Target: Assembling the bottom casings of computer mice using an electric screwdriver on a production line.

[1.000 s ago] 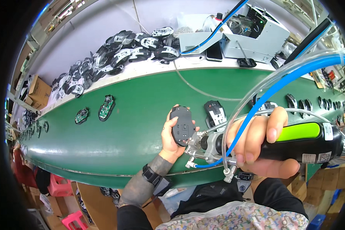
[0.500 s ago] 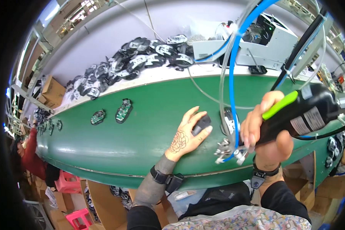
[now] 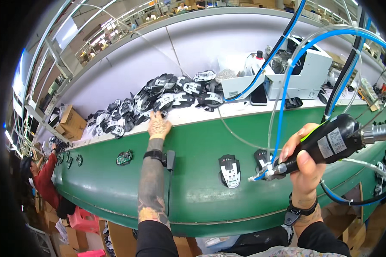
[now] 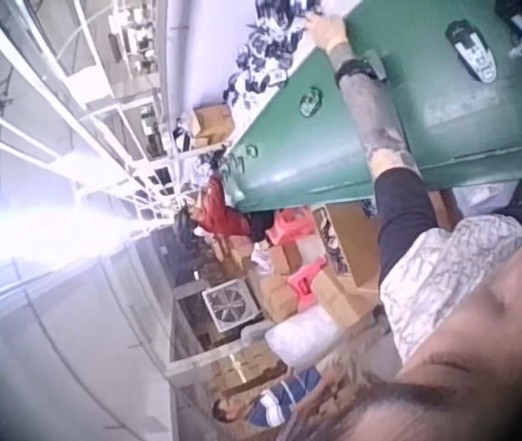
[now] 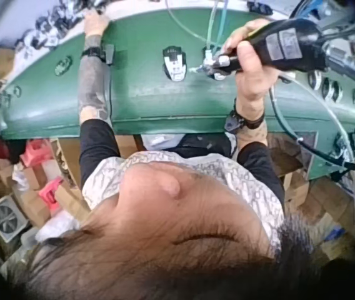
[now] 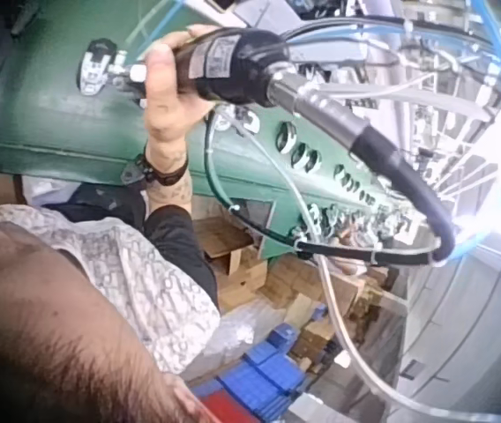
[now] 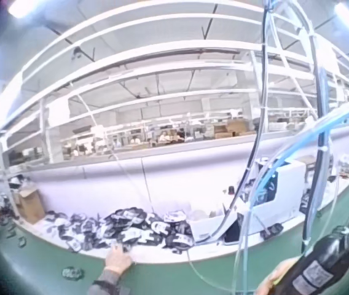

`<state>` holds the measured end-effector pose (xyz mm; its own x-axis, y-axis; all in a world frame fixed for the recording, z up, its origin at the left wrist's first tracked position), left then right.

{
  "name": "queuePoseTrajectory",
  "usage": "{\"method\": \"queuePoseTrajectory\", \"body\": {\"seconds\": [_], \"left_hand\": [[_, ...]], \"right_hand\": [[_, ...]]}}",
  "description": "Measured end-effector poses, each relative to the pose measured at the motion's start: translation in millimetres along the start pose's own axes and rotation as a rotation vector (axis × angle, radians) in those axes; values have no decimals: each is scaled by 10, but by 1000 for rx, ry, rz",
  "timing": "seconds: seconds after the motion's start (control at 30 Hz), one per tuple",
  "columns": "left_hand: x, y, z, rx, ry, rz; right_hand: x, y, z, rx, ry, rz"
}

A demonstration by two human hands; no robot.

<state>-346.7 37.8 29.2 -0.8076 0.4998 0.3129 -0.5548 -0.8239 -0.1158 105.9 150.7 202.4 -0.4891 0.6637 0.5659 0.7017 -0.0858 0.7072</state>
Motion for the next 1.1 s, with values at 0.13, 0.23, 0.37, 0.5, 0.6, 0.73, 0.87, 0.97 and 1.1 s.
{"method": "queuePoseTrajectory", "body": {"seconds": [0.13,0.23,0.37,0.5,0.6,0.73,0.87,0.97,1.1], "left_hand": [[244,224,-171,94,125,8],[236,76,-132,116,110,-330],[-5,-304,302,-265,109,-255],[-571,-454,107,-1044,724,51],[-848,-206,-59,-594,670,-129],[-1170,-253,135,-638,220,-149],[-1666,-714,405,-242,-17,-418],[-1627,-626,368,-332,-42,-411],[-1316,-231,538,-281,-68,-313]], "right_hand": [[1,-6,36,5,-11,-18],[13,29,64,6,7,-2],[60,49,43,-181,-85,15],[77,56,73,-206,-91,23],[82,90,15,-171,-76,23],[43,67,-54,-173,-57,-17],[21,40,-65,-173,-63,-13],[15,72,-26,-194,-70,10],[13,69,5,-212,-61,5]]}}
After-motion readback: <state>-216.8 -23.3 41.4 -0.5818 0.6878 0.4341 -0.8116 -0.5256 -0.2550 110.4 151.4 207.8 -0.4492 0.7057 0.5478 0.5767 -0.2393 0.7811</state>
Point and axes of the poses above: each hand's wrist, its own x-axis towards the middle knuckle, its own z-axis out of the back of the hand, y = z × x, the point moved 6 cm from there along x, towards the middle knuckle, and after that the axes turned 4 degrees about x, right-handed, at the moved point
